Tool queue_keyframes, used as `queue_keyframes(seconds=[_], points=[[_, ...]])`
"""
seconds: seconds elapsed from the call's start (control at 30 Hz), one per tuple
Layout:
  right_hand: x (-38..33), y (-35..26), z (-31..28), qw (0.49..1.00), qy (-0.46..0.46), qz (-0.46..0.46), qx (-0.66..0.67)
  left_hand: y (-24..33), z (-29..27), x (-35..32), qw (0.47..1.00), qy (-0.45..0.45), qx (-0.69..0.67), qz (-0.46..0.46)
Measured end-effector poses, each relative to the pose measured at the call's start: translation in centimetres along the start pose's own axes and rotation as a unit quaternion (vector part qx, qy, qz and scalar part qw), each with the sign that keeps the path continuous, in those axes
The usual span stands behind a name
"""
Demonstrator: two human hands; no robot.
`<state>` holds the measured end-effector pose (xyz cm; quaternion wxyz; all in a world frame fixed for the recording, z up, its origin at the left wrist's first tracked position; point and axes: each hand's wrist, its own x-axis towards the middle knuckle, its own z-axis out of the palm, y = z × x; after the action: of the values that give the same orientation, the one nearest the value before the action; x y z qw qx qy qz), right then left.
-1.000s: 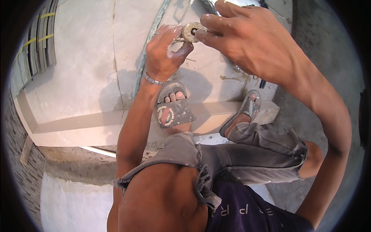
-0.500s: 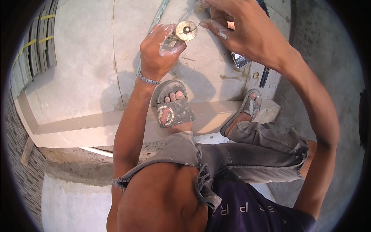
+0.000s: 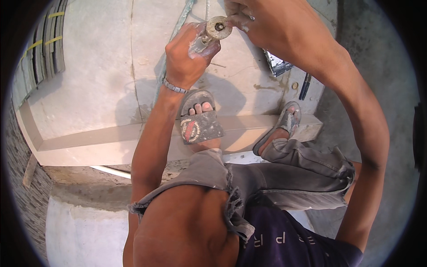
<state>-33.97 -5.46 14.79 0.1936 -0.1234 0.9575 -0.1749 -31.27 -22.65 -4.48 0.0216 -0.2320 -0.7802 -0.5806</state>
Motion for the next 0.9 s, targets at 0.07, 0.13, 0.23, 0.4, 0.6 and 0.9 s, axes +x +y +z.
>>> queue_keyframes(seconds=[0.07, 0.13, 0.23, 0.4, 0.6, 0.9], points=[[0.5, 0.8, 0.5, 0.996, 0.008, -0.047, -0.072, -0.3, 0.4, 0.3, 1.0, -0.01, -0.014, 0.01], [1.1, 2.0, 0.6, 0.991, -0.006, -0.086, -0.1, -0.2, 0.7, 0.3, 1.0, -0.021, -0.002, 0.009], [2.0, 1.3, -0.1, 0.984, -0.068, -0.085, -0.141, -0.3, 0.8, 0.3, 0.999, -0.025, 0.018, 0.018], [1.6, 3.5, 1.4, 0.944, 0.055, -0.26, -0.196, 0.3, 1.2, 0.9, 0.999, -0.033, -0.015, -0.022], [0.6, 3.7, 2.4, 0.936, 0.033, -0.256, -0.239, 0.0, 1.4, 1.3, 0.999, -0.046, -0.011, 0.009], [-3.0, 4.5, 5.7, 0.991, 0.121, -0.061, 0.019, 0.9, 2.7, 1.6, 0.999, -0.036, -0.008, 0.004]])
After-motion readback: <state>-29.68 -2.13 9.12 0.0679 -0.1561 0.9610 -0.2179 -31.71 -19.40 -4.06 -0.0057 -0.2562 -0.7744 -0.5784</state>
